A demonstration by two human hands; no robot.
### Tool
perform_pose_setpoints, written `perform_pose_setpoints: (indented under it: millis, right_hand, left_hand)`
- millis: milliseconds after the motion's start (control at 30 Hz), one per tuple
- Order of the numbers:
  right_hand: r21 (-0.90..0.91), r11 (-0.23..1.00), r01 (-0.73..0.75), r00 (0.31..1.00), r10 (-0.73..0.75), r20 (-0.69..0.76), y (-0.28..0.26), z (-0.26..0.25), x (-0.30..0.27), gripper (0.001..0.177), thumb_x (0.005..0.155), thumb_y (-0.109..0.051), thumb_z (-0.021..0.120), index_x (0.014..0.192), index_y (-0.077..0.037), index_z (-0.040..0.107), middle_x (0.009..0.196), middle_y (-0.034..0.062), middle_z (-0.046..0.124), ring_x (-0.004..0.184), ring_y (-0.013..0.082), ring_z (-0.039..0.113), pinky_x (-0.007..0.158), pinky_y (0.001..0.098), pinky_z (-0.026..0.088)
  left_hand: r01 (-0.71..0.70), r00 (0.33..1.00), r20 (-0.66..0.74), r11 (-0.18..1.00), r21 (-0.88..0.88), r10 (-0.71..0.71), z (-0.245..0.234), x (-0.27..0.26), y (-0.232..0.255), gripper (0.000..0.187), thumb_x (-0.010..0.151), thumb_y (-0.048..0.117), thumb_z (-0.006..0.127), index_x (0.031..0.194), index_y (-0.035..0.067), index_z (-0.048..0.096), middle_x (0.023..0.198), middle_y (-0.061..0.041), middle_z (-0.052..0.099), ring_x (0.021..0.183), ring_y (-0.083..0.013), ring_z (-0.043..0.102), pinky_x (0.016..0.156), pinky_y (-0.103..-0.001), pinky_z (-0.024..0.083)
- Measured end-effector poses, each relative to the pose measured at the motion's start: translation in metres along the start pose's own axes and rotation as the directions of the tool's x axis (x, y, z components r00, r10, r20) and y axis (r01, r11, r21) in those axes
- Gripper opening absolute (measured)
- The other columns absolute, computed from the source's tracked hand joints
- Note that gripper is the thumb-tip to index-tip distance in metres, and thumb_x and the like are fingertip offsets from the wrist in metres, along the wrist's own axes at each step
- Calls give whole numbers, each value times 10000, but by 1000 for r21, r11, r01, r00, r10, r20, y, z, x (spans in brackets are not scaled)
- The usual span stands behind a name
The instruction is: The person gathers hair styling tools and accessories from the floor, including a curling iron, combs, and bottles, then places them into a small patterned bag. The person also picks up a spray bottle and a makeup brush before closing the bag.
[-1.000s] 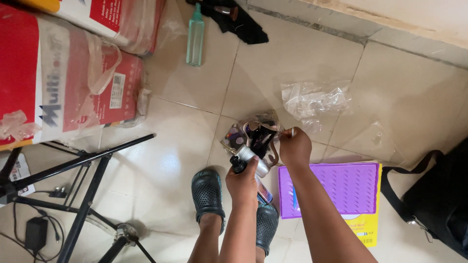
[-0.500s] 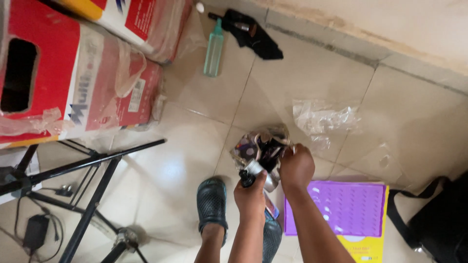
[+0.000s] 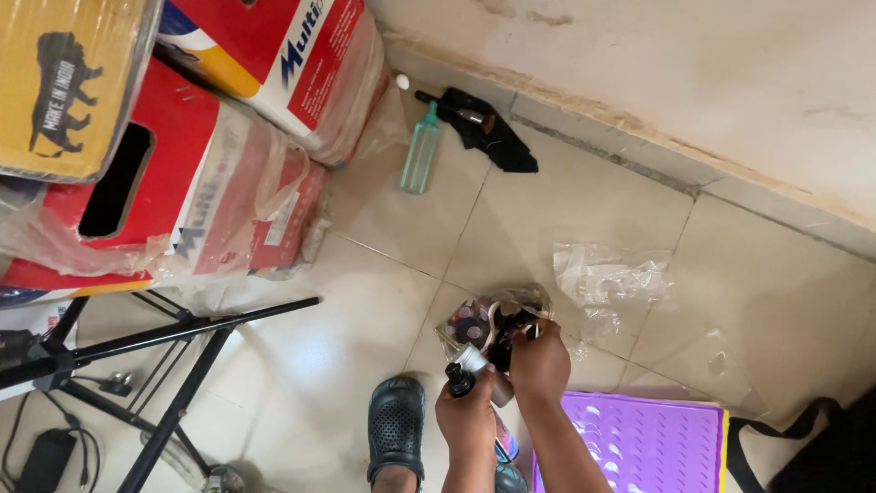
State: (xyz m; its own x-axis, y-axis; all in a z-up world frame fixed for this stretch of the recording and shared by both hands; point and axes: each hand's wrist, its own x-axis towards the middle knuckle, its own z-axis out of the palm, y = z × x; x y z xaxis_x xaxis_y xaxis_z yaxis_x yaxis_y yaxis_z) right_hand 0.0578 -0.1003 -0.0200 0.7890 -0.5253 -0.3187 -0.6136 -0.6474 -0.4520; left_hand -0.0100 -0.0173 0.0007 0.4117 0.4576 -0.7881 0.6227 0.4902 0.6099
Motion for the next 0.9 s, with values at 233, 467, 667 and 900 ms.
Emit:
perform_pose_setpoints:
  millis: [233,467,667,900]
  right_hand:
    - [-60,978,199,949,-177,260,3,1,3,247,857,-172,609,1033,-140,780,944,184,763,926,380,720,826,473,547]
    - [-113,988,106,979,-84,185,-4,-10,-1,285,937,-239,595,1164,-153,744,980,229,734,937,421,695,832,500,531]
    - [-246,964,103,981,-58,184,-11,-19,-6,335,922,-208,566,1219,-211,721,982,210,743,951,408,695,827,519,527]
    - [-202,979,-36,975,79,208,-17,-40,-5,279,995,-268,532,1158,-141,719,871,208,771,889,376,742,855,487,537]
  left_hand:
    - [220,975,51,967,-126,-216,-3,-5,7,239,785,159,815,875,-32,701,668,-124,621,483,-275,484,468,-420,347]
    - [91,996,11,988,-123,-90,-2,-6,7,244,763,176,854,872,-2,727,767,-61,716,661,-152,630,630,-302,501]
    - [52,999,14,995,-86,-51,-4,-3,5,227,771,173,848,865,-7,746,791,-60,740,700,-143,649,672,-290,509]
    - [94,994,67,988,-126,-86,2,-8,10,213,781,175,845,894,23,747,829,-53,743,740,-142,657,718,-289,513]
